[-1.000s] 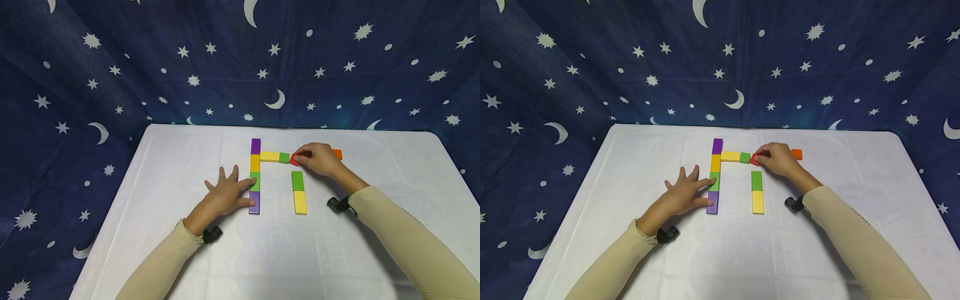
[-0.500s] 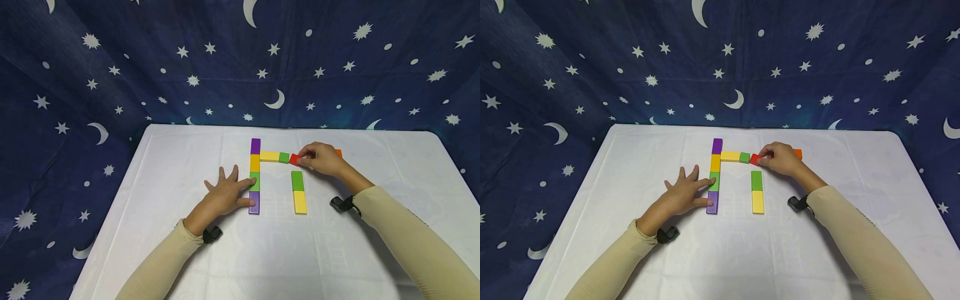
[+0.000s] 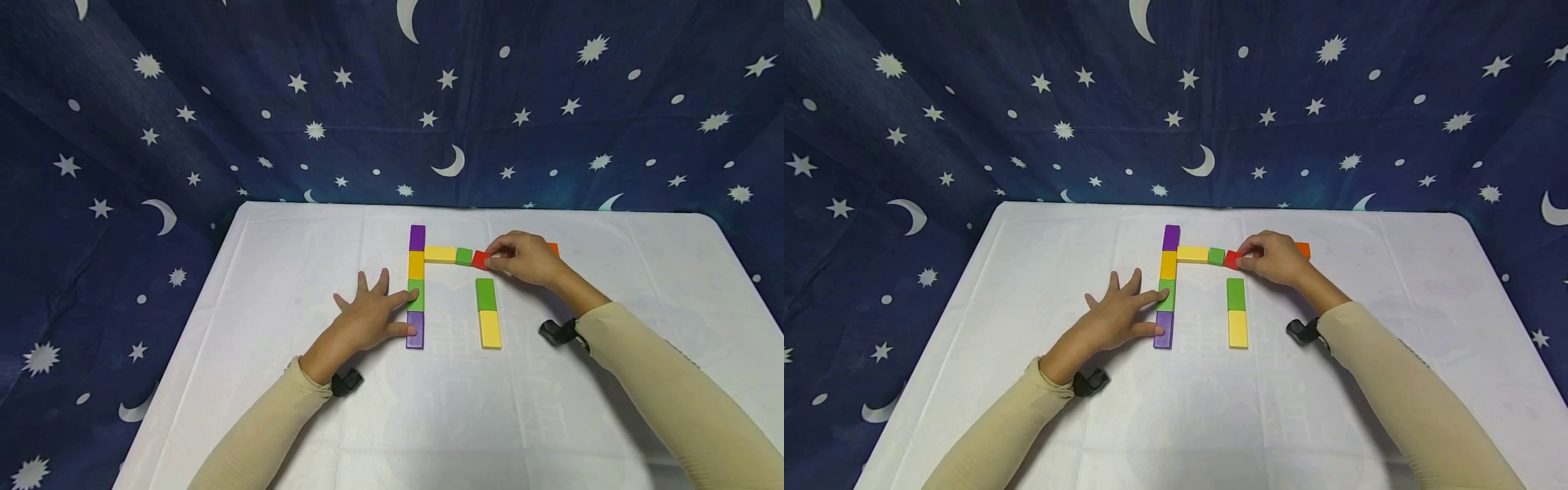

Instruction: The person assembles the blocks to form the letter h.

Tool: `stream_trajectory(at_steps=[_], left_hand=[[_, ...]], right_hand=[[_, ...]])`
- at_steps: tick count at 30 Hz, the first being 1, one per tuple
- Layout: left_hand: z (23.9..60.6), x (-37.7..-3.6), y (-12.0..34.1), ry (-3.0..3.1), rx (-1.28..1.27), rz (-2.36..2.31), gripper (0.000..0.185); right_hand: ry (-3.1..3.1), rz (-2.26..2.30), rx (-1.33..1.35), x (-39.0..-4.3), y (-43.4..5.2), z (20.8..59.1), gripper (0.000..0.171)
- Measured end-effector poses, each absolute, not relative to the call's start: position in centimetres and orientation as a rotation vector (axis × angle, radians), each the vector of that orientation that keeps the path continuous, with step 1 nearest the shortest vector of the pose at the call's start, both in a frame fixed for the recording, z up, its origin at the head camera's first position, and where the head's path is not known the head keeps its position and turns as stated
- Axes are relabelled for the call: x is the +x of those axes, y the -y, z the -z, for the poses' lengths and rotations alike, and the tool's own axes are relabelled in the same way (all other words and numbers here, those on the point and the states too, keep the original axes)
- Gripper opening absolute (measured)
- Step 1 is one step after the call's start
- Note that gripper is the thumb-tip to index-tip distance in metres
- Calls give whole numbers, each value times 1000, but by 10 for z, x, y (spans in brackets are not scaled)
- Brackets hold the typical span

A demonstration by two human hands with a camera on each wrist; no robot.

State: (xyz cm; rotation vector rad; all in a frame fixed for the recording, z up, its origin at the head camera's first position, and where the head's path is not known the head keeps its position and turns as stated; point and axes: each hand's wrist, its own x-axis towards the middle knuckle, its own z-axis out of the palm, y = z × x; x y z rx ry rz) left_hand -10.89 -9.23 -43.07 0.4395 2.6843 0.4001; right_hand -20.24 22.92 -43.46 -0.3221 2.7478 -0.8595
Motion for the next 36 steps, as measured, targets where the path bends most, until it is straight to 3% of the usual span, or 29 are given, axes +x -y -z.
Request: stream_trajectory(at_steps=[36], left_hand=[[431, -109, 93, -2683, 438, -407, 71]], right_hand=[[-2728, 869, -292, -202, -228, 434, 25]])
